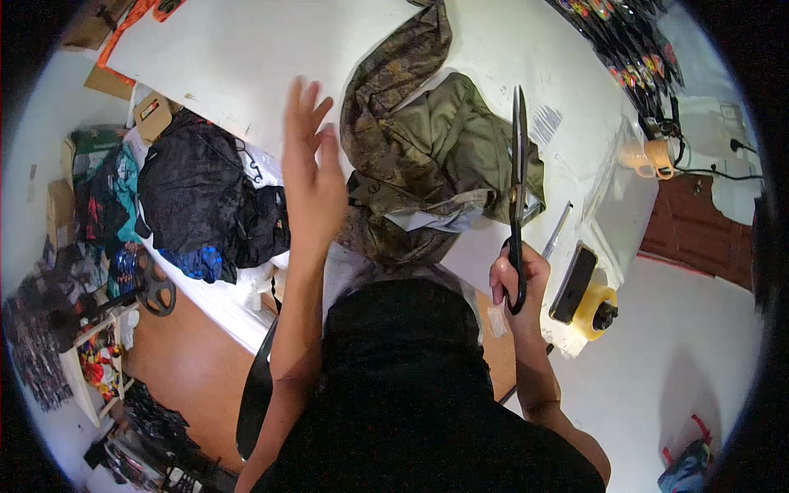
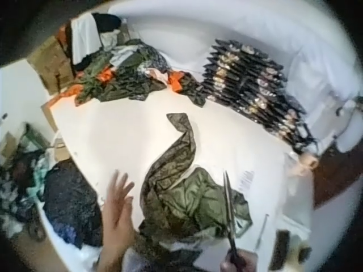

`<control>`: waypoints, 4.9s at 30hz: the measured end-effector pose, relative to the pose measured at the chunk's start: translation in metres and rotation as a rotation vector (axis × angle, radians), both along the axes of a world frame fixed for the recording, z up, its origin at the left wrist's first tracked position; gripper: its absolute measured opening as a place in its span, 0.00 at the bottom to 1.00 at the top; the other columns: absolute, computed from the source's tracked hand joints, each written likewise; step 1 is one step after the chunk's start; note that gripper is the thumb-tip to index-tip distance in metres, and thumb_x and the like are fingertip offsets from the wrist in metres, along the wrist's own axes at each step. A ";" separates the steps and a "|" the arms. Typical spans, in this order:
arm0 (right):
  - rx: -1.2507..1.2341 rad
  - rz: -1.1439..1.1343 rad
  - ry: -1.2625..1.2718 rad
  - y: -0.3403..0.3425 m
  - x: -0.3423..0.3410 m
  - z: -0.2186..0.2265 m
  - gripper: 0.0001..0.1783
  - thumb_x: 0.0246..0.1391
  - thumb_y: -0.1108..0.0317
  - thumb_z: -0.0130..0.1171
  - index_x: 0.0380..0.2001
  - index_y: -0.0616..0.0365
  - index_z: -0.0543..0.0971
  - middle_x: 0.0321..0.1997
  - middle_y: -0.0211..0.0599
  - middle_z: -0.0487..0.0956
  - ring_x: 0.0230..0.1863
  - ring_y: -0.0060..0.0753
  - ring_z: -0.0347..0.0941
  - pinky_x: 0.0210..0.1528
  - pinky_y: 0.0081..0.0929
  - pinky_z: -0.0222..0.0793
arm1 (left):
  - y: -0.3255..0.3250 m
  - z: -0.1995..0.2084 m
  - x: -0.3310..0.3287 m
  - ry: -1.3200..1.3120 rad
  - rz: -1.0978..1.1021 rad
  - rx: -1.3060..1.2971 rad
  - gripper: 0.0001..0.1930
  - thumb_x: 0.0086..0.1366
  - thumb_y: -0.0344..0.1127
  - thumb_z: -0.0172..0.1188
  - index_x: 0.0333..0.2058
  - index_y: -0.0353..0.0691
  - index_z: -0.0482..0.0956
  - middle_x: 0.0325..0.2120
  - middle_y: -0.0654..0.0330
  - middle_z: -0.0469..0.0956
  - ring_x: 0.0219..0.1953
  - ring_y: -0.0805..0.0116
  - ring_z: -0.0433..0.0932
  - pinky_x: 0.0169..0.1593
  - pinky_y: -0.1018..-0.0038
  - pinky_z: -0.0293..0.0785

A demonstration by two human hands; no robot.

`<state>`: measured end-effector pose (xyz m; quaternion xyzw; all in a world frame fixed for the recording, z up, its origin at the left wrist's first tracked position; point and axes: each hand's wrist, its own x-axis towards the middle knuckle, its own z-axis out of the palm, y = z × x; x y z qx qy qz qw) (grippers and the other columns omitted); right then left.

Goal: Cutting and folding a camouflage shirt on a table.

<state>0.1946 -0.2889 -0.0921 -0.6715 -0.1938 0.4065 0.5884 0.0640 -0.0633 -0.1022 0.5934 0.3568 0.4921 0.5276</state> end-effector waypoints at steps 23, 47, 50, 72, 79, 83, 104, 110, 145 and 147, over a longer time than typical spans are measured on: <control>0.219 -0.232 -0.209 0.066 0.000 -0.025 0.10 0.43 0.73 0.68 0.28 0.64 0.77 0.30 0.35 0.80 0.31 0.20 0.75 0.37 0.19 0.70 | -0.010 0.039 0.015 0.089 -0.864 -0.213 0.06 0.65 0.30 0.54 0.35 0.32 0.70 0.25 0.65 0.72 0.30 0.84 0.66 0.33 0.83 0.65; 0.563 -0.013 0.455 0.064 0.003 -0.004 0.14 0.47 0.78 0.54 0.30 0.48 0.61 0.33 0.27 0.71 0.33 0.19 0.70 0.30 0.12 0.64 | -0.060 0.059 -0.022 0.430 -0.431 -0.355 0.11 0.63 0.35 0.57 0.42 0.36 0.74 0.11 0.60 0.72 0.13 0.78 0.69 0.18 0.78 0.61; 0.596 -0.041 0.519 0.069 -0.005 0.003 0.14 0.46 0.80 0.52 0.30 0.49 0.62 0.32 0.28 0.71 0.33 0.21 0.71 0.31 0.13 0.65 | -0.077 0.041 -0.023 0.312 -0.585 -0.463 0.15 0.66 0.35 0.53 0.49 0.36 0.69 0.14 0.59 0.74 0.14 0.77 0.71 0.19 0.78 0.65; 0.699 -0.173 0.178 0.056 -0.022 -0.017 0.23 0.37 0.80 0.69 0.21 0.50 0.62 0.24 0.30 0.73 0.30 0.24 0.72 0.37 0.23 0.66 | -0.082 0.016 -0.016 -0.590 -0.157 -1.011 0.12 0.58 0.22 0.59 0.32 0.44 0.65 0.26 0.68 0.71 0.29 0.78 0.75 0.34 0.80 0.73; 0.665 -0.085 0.015 0.048 -0.017 -0.014 0.22 0.42 0.81 0.63 0.24 0.49 0.59 0.26 0.31 0.68 0.30 0.26 0.68 0.35 0.24 0.66 | -0.083 -0.002 -0.019 -0.454 -0.162 -0.889 0.16 0.54 0.14 0.51 0.31 0.45 0.59 0.25 0.68 0.67 0.22 0.81 0.69 0.24 0.84 0.62; 0.702 -0.123 0.053 0.052 -0.014 -0.008 0.21 0.43 0.82 0.60 0.25 0.48 0.58 0.26 0.27 0.65 0.29 0.24 0.66 0.32 0.22 0.63 | -0.089 -0.013 -0.030 -0.416 -0.216 -0.825 0.18 0.51 0.13 0.43 0.38 0.42 0.60 0.36 0.56 0.71 0.36 0.66 0.77 0.35 0.74 0.76; 0.345 -0.365 0.011 0.057 0.001 0.003 0.14 0.45 0.77 0.63 0.21 0.54 0.65 0.21 0.31 0.72 0.08 0.20 0.62 0.10 0.14 0.58 | -0.084 0.019 -0.033 -0.499 -0.356 -0.664 0.43 0.42 0.13 0.45 0.62 0.35 0.50 0.51 0.47 0.68 0.52 0.54 0.73 0.54 0.60 0.73; 0.381 -0.191 0.024 0.035 -0.001 0.012 0.15 0.52 0.65 0.58 0.18 0.58 0.67 0.07 0.29 0.64 0.04 0.20 0.58 0.05 0.16 0.50 | -0.076 0.024 -0.026 -0.508 -0.323 -0.549 0.42 0.45 0.13 0.46 0.63 0.34 0.49 0.52 0.47 0.67 0.54 0.56 0.70 0.57 0.60 0.69; 0.182 0.727 0.425 -0.011 0.030 0.013 0.35 0.28 0.35 0.71 0.09 0.55 0.68 0.07 0.27 0.69 0.08 0.20 0.65 0.10 0.15 0.56 | -0.054 0.042 -0.012 -0.621 -0.227 -0.260 0.41 0.51 0.14 0.45 0.65 0.36 0.43 0.42 0.51 0.76 0.50 0.58 0.74 0.57 0.55 0.68; 0.185 0.734 0.430 -0.010 0.030 0.014 0.35 0.28 0.35 0.71 0.09 0.55 0.68 0.07 0.27 0.68 0.07 0.20 0.65 0.10 0.15 0.56 | -0.055 0.041 -0.012 -0.634 -0.223 -0.259 0.41 0.50 0.15 0.45 0.65 0.36 0.43 0.42 0.51 0.76 0.50 0.58 0.74 0.57 0.56 0.68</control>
